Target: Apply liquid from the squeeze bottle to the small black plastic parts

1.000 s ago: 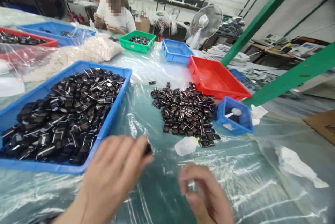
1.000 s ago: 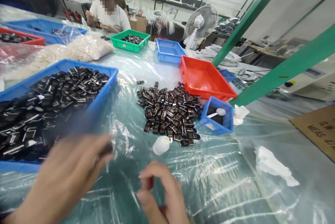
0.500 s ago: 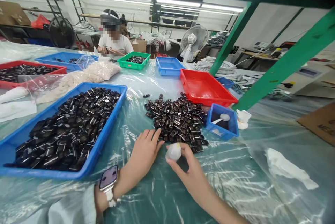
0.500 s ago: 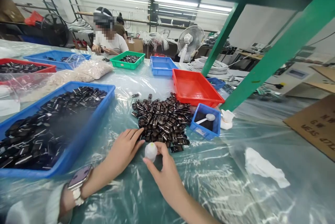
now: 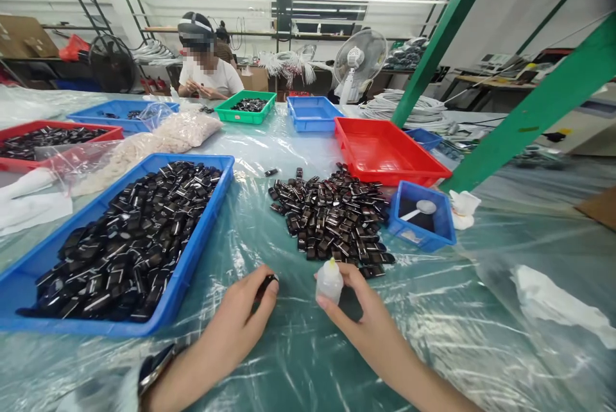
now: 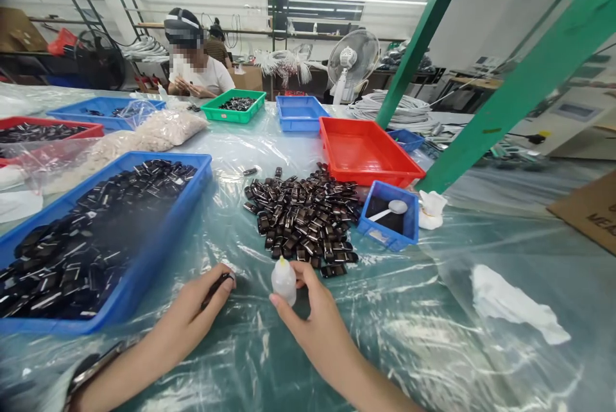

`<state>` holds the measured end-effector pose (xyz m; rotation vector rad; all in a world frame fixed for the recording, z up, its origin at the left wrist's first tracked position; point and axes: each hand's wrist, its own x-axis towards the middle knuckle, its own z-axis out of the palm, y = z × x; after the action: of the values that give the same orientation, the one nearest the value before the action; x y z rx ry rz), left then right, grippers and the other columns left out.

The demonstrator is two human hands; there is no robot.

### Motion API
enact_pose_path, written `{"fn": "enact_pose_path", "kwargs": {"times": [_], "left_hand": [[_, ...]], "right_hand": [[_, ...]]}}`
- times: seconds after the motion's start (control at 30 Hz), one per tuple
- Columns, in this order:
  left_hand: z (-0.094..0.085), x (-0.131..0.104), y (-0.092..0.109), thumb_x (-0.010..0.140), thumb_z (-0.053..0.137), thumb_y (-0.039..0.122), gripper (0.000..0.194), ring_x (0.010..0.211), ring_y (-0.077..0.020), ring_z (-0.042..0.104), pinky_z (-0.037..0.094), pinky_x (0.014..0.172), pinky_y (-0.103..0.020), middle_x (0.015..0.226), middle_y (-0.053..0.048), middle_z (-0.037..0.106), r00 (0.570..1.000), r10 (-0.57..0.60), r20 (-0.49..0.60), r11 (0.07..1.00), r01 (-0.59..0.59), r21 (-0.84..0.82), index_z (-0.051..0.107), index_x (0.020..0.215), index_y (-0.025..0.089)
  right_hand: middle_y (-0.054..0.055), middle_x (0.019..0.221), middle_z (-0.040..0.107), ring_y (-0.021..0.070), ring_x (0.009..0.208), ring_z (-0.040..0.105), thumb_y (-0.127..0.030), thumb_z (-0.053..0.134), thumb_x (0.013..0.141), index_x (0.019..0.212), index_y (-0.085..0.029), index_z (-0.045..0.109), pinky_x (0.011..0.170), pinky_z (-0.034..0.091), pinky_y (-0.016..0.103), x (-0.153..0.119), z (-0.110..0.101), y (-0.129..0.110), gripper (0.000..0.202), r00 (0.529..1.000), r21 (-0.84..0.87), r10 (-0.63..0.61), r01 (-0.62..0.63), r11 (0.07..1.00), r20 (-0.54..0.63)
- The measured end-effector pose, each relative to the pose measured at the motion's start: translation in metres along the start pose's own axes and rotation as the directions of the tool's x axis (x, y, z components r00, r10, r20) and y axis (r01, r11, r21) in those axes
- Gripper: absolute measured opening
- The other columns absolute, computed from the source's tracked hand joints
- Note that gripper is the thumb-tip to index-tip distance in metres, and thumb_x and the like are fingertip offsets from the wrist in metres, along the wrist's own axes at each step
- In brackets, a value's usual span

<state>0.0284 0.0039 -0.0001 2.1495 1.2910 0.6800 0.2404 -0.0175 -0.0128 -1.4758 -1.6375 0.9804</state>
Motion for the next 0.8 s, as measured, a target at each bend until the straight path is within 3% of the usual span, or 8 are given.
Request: {"fn": "enact_pose_path", "kwargs": {"times": [0.1,0.2,0.3,0.37,0.43,0.53,0.67,0.8], "left_hand": [[0.003,-0.001,-0.001,0.095,0.036,0.026,0.031,0.046,-0.0109,0.034,0.025,0.047,-0.023,0.053,0.008,0.029,0.997,-0.049,0.051,0.998,0.05,-0.023,0.032,0.064,0.022],[0.008,-0.004,-0.004,0.09,0.041,0.026,0.036,0.044,-0.0097,0.024,0.018,0.046,-0.024,0.05,0.009,0.02,0.993,-0.069,0.1,0.996,0.073,-0.041,0.025,0.058,0.022],[0.006,-0.01,-0.006,0.09,0.045,0.035,0.04,0.044,-0.0105,0.029,0.018,0.047,-0.025,0.049,0.008,0.025,0.986,-0.057,0.154,0.996,0.067,-0.061,0.028,0.057,0.022],[0.0,-0.014,-0.005,0.094,0.043,0.039,0.036,0.049,-0.0129,0.041,0.026,0.049,-0.025,0.054,0.005,0.038,0.981,-0.045,0.189,0.994,0.063,-0.09,0.039,0.063,0.021],[-0.008,-0.016,-0.004,0.1,0.033,0.035,0.029,0.065,-0.0156,0.053,0.037,0.06,-0.026,0.071,0.001,0.052,0.978,-0.023,0.206,0.987,0.055,-0.149,0.05,0.081,0.021],[-0.015,-0.019,-0.004,0.103,0.027,0.03,0.021,0.088,-0.0183,0.055,0.041,0.078,-0.03,0.096,-0.002,0.053,0.983,-0.026,0.184,0.958,0.077,-0.275,0.047,0.106,0.026],[-0.014,-0.02,-0.009,0.102,0.033,0.028,0.015,0.093,-0.0182,0.051,0.039,0.08,-0.029,0.104,-0.001,0.048,0.995,-0.014,0.096,0.927,0.049,-0.371,0.042,0.114,0.03],[-0.012,-0.023,-0.014,0.103,0.036,0.026,0.017,0.097,-0.0165,0.05,0.039,0.083,-0.025,0.105,0.0,0.047,0.997,0.068,0.025,0.922,-0.053,-0.384,0.041,0.118,0.031]], "right_hand": [[0.005,0.097,0.064,0.0241,0.094,0.061,-0.036,0.055,0.089,0.11,-0.024,0.05,0.081,0.047,0.038,-0.001,0.001,0.003,0.025,1.0,-0.013,0.012,-0.012,1.0,0.002],[0.006,0.101,0.064,0.0248,0.096,0.061,-0.037,0.056,0.088,0.112,-0.025,0.051,0.08,0.049,0.037,-0.001,0.0,0.006,0.027,1.0,-0.02,0.019,-0.019,1.0,0.002],[0.008,0.112,0.063,0.0251,0.103,0.06,-0.041,0.055,0.089,0.119,-0.027,0.05,0.078,0.052,0.034,-0.002,-0.002,0.006,0.033,1.0,-0.01,0.024,-0.023,1.0,0.018],[0.007,0.119,0.062,0.0236,0.109,0.06,-0.043,0.052,0.091,0.123,-0.029,0.049,0.082,0.053,0.032,-0.004,-0.003,0.005,0.035,0.999,0.019,0.027,-0.028,0.999,0.037],[0.005,0.121,0.062,0.0198,0.109,0.061,-0.043,0.05,0.092,0.126,-0.033,0.045,0.084,0.053,0.029,-0.007,-0.002,0.003,0.035,0.999,0.082,0.033,-0.036,0.996,0.037],[0.001,0.108,0.067,0.0133,0.09,0.067,-0.04,0.051,0.093,0.121,-0.037,0.043,0.071,0.055,0.019,-0.013,-0.002,0.001,0.03,0.999,0.151,0.025,-0.02,0.988,-0.029],[-0.002,0.102,0.066,0.0122,0.083,0.069,-0.033,0.06,0.088,0.118,-0.039,0.051,0.067,0.055,0.015,-0.019,-0.007,0.001,0.032,0.977,-0.033,-0.203,0.202,0.979,-0.064],[0.001,0.095,0.065,0.0159,0.079,0.069,-0.041,0.054,0.09,0.12,-0.034,0.054,0.062,0.056,0.018,-0.022,-0.007,-0.002,0.031,0.918,-0.134,-0.391,0.38,0.915,-0.069]]}}
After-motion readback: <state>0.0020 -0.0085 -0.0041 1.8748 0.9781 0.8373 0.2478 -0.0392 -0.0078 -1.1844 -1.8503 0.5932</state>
